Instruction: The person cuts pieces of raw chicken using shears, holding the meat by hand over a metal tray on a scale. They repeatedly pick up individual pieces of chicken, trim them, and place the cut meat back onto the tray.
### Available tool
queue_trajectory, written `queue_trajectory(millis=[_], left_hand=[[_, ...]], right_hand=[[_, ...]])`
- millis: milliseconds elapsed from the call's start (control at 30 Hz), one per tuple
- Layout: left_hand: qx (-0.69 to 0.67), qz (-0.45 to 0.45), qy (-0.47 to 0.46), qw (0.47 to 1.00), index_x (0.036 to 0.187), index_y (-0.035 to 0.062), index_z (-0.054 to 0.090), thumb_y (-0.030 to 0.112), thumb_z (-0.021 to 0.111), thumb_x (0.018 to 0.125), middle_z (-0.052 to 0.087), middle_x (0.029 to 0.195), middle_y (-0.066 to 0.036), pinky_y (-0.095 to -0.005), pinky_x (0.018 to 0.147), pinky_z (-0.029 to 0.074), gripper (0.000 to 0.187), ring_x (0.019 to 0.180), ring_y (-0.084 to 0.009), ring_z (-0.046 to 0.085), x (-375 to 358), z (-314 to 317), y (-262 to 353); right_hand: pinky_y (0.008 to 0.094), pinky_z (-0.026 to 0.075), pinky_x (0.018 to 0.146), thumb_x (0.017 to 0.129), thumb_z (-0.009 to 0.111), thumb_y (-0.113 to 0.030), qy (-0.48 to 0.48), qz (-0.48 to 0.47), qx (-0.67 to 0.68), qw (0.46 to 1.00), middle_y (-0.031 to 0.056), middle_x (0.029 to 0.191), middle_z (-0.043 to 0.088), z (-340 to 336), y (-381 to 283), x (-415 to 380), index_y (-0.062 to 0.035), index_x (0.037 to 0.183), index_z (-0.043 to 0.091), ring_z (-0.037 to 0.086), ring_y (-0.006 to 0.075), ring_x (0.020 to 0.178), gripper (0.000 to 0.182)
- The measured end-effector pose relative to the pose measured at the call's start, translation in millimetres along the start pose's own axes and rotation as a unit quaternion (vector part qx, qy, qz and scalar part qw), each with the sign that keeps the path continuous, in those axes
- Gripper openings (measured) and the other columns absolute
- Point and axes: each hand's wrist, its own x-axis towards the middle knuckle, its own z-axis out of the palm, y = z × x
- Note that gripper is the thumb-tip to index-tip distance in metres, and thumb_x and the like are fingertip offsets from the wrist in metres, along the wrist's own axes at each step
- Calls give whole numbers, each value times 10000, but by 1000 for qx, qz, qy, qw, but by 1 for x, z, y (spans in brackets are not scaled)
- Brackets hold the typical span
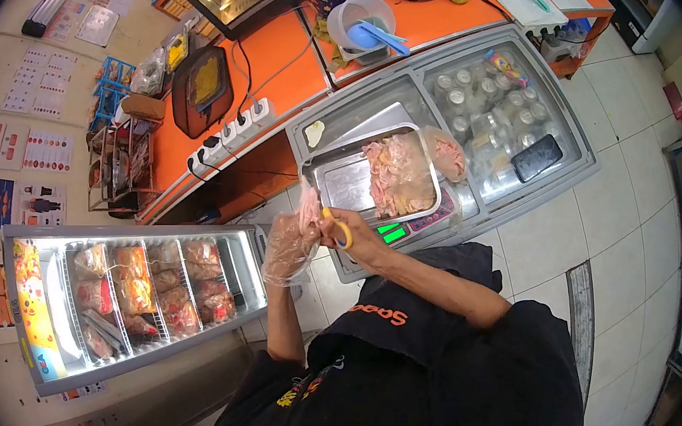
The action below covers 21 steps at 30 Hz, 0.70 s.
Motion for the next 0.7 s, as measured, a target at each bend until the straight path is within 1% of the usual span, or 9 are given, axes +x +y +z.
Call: queue_trajectory(millis=[67, 200, 267, 367, 400, 467, 567, 600, 700], left_hand=[[-36, -38, -10, 999, 719, 1, 562, 354, 551, 857, 544, 634, -202, -422, 533, 400, 380, 583, -377, 541, 5, -2, 13], [33, -30, -76, 996, 768, 4, 582, 326, 541, 865, 556, 632, -190, -408, 521, 407, 338, 562, -355, 551, 2, -1, 5], [68, -18, -141, 987, 802, 12, 602, 327, 537, 873, 573, 649, -178, -398, 522, 414, 330, 559, -337, 555, -3, 9, -6], [-17, 118, -64, 991, 961, 76, 628, 303, 550, 881, 588, 661, -131, -383, 556, 469, 253, 588, -290, 599, -20, 50, -13], [-129, 87, -110, 982, 976, 65, 625, 346, 518, 914, 616, 720, -117, -371, 571, 474, 308, 631, -265, 618, -10, 33, 10], [-129, 8, -65, 989, 1001, 72, 628, 380, 493, 925, 631, 745, -109, -362, 576, 476, 345, 636, -255, 623, -15, 34, -4], [-57, -74, -41, 995, 1048, 76, 628, 364, 480, 933, 641, 769, -145, -375, 611, 487, 343, 655, -284, 630, -8, 28, -17], [-26, -77, -35, 996, 1049, 73, 627, 354, 484, 932, 640, 768, -160, -384, 620, 488, 337, 664, -297, 633, -1, 26, -18], [-8, -222, -44, 974, 1090, 54, 593, 318, 517, 906, 635, 787, -230, -419, 655, 484, 331, 707, -357, 635, 13, 24, -18]], right_hand=[[173, 334, 573, 858, 646, -385, 11, -3, 50, 999, -52, 744, 513, -1, -3, -2, -65, 894, 584, 414, 22, 632, 328], [182, 374, 603, 867, 659, -296, 27, -18, -60, 998, -46, 765, 524, -3, -7, 2, -90, 905, 594, 454, 45, 654, 219], [180, 399, 622, 861, 668, -243, 106, -119, -107, 981, -44, 767, 527, -15, -12, 11, -75, 903, 594, 478, 38, 680, 188], [202, 437, 654, 836, 691, -169, 132, -271, -120, 946, -36, 792, 543, -45, -49, 28, -55, 918, 599, 511, 30, 737, 167], [202, 438, 650, 826, 702, -166, 109, -225, -97, 963, -37, 789, 547, -50, -67, 24, -56, 917, 603, 515, 29, 732, 174], [204, 440, 643, 805, 724, -160, 59, -129, -50, 989, -38, 783, 555, -52, -99, 10, -58, 916, 610, 521, 28, 722, 189], [201, 447, 648, 791, 743, -185, 95, -96, -248, 959, -46, 755, 559, -64, -107, 9, -39, 894, 611, 526, 29, 679, 223], [194, 447, 640, 737, 789, -293, 117, -65, -270, 954, -18, 721, 574, -64, -104, 10, -19, 856, 607, 560, 55, 658, 350], [240, 466, 647, 618, 839, -433, 170, 130, -620, 755, 58, 739, 622, -60, -104, 10, -8, 833, 607, 613, 133, 669, 530]])
